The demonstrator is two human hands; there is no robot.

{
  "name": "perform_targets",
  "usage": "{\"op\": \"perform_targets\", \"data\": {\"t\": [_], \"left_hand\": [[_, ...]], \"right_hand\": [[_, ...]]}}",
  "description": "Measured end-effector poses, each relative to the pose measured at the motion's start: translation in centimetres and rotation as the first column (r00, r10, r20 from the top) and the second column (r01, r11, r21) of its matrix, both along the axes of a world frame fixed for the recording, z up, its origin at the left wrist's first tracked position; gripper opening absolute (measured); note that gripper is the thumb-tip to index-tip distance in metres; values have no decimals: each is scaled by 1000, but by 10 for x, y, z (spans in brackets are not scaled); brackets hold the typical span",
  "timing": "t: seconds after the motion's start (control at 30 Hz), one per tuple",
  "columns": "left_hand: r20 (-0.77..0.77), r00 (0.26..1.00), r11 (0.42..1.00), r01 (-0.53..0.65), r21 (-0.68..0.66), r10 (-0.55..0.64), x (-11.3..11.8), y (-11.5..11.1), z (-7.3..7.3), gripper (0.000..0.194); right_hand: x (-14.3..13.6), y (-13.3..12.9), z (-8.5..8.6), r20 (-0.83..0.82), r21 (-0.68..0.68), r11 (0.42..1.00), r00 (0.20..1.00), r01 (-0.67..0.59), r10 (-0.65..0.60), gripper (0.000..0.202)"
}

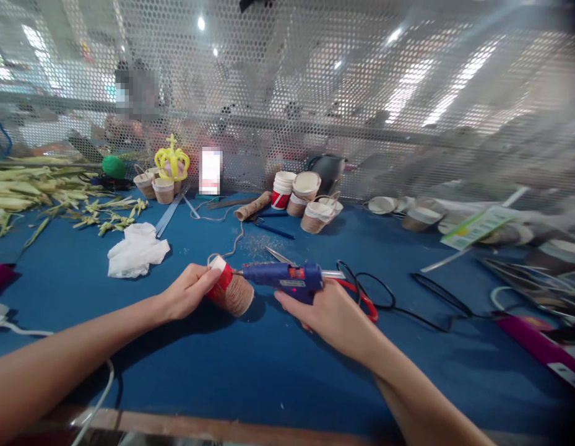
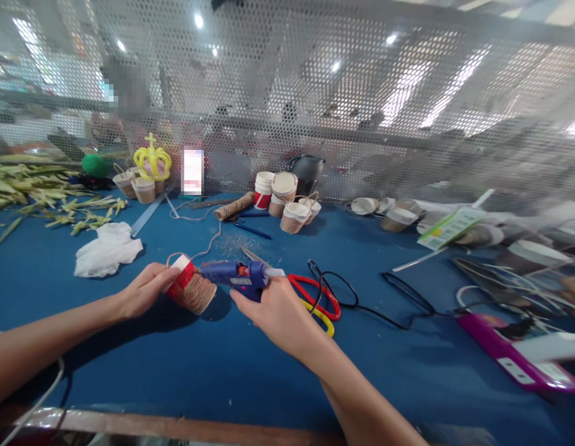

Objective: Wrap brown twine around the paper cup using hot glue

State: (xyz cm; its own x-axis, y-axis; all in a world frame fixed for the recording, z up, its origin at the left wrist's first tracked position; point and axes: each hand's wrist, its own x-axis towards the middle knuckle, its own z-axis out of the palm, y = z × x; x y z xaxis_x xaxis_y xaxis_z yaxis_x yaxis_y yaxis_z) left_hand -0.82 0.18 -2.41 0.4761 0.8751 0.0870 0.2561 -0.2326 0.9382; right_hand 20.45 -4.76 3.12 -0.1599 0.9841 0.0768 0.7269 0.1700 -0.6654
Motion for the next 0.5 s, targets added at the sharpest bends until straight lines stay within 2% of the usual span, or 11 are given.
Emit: {"op": "perform_targets", "data": {"t": [0.1,0.23,0.37,0.5], "left_hand": [[11,1000,1000,0,1,0,1,0,0,43],[62,997,998,54,-32,-52,2,1,-1,43],[39,999,1000,-6,-1,6,2,3,-7,48],[82,996,999,22,-33,-20,3,5,-10,49]], "right_hand": [[-2,-2,3,-55,-30,1000,998,-4,3,27],[0,-3,2,-55,-68,997,998,-29,25,34],[2,0,-2,-35,-26,998,998,-55,55,36],[1,0,-3,-42,-52,999,999,-8,6,31]]}}
